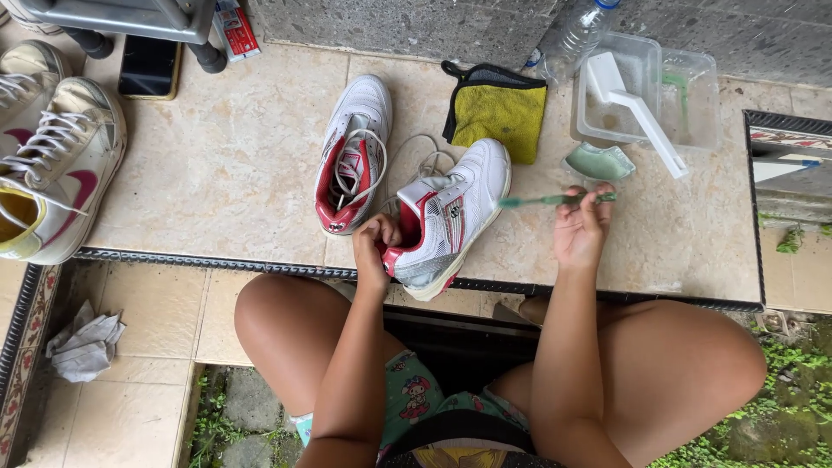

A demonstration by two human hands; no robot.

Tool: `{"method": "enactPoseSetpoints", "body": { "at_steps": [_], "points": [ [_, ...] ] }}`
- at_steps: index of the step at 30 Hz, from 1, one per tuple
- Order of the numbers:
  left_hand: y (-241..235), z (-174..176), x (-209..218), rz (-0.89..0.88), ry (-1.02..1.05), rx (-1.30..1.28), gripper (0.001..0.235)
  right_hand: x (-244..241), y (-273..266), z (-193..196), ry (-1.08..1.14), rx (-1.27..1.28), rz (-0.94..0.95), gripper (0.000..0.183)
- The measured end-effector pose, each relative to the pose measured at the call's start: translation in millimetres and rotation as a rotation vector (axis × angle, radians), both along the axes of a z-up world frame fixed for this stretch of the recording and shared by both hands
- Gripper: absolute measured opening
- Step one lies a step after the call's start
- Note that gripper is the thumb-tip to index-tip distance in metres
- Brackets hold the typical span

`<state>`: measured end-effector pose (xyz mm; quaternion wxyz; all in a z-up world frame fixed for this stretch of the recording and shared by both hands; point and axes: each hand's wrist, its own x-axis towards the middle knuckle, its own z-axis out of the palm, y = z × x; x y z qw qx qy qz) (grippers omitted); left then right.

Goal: The person is cleaning white and red sneakers using a toothbrush and a cleaning solution in a plastic container.

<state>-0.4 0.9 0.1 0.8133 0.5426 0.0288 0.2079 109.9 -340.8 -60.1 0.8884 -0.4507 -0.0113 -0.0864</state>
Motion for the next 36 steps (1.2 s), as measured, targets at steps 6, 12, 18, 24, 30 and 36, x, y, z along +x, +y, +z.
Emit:
{"method": "enactPoseSetpoints", "body": {
  "at_steps": [6,12,18,24,30,36],
  "points": [
    [1.1,-2.2,1.0,-0.017,-0.002,-0.002,0.035,0.9,-3.3,-1.3,0.018,-0.012,0.034,0.014],
    [1.4,-1.8,0.7,-0.027,-0.005,-0.015,0.035,-6.7,7.4,-1.3,0.059,-0.105,0.101,0.023],
    [0.3,-0.5,0.4,-0.014,-0.015,-0.016,0.035,-7.6,7.1,17.8,0.027,-0.089,-0.071,0.014],
    [-1.2,-1.1,1.0,-0.013,-0.034,-0.040,0.034,-3.3,8.3,5.0,0.033,-0.030,-0.068,0.016],
    [0.3,-7.5,3.1,-0.018,-0.036,-0.035,0.035,-25.0,36.3,29.5,0.066,-0.094,0.140,0.024],
    [-0.3,-3.4,3.1,-0.030,-0.047,-0.044,0.034,-8.8,21.9,19.3,0.038,0.000,-0.018,0.016]
  ]
}}
